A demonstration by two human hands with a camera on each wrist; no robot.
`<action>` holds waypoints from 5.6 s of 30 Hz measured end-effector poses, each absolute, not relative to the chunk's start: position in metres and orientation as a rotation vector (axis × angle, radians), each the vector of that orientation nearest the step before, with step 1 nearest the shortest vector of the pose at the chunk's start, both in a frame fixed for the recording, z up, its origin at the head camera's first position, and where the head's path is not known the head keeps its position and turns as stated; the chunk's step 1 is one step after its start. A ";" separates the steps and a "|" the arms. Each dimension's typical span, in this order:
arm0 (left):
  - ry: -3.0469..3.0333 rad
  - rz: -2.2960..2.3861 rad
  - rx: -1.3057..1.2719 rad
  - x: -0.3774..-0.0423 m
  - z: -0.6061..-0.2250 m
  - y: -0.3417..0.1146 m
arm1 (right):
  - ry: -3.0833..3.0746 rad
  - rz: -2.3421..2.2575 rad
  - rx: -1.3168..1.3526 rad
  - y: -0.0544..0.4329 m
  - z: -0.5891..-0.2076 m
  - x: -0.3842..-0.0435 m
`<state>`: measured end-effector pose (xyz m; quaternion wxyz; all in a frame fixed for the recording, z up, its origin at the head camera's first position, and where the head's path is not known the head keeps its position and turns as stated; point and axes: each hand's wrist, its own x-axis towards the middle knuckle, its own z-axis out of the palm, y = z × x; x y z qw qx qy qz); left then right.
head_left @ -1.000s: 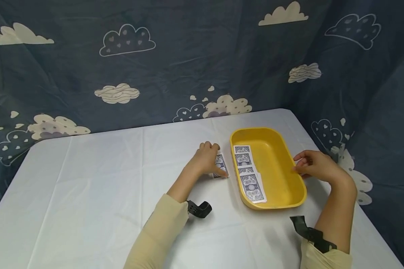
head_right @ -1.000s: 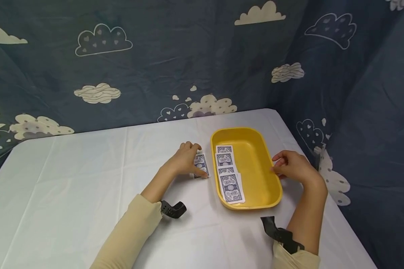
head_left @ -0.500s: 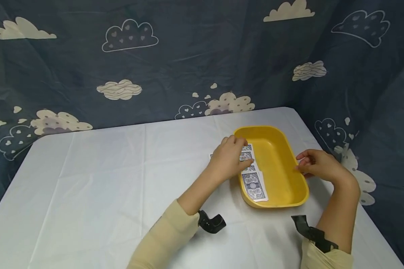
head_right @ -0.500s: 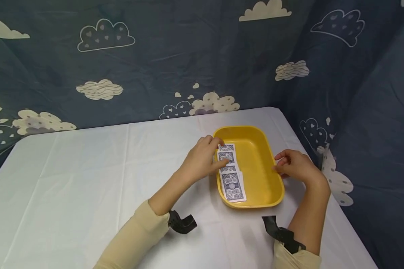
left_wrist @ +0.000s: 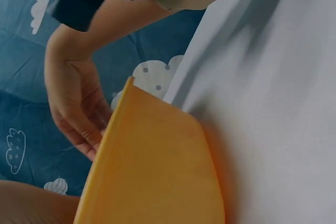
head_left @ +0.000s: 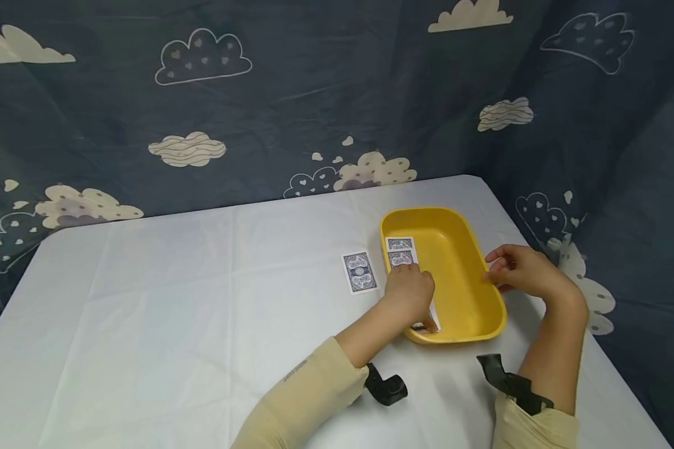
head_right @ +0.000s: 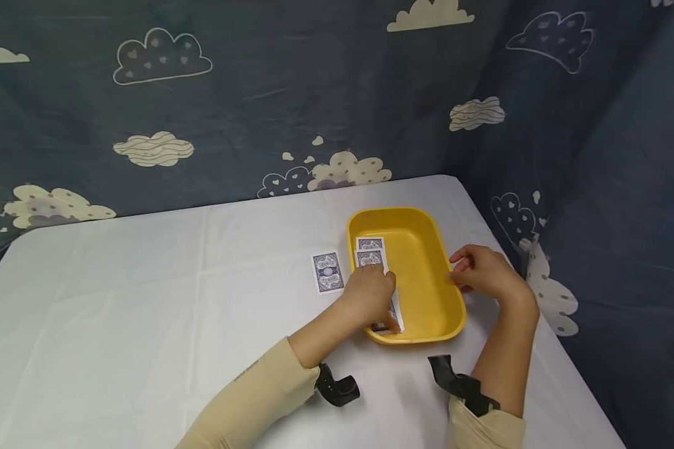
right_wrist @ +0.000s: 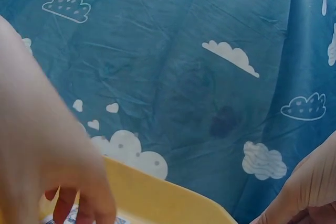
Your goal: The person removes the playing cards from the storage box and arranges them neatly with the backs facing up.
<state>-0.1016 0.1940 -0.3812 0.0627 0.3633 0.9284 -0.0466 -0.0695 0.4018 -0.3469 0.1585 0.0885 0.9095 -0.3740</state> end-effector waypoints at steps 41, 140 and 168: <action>2.803 -0.177 1.131 -0.097 -0.384 0.193 | 2.368 -1.444 0.286 0.434 -0.375 -0.068; 2.812 0.022 1.254 -0.112 -0.388 0.184 | 2.194 -1.746 0.181 0.445 -0.399 -0.072; 2.791 -0.257 1.194 -0.107 -0.392 0.191 | 2.239 -1.734 0.178 0.445 -0.397 -0.072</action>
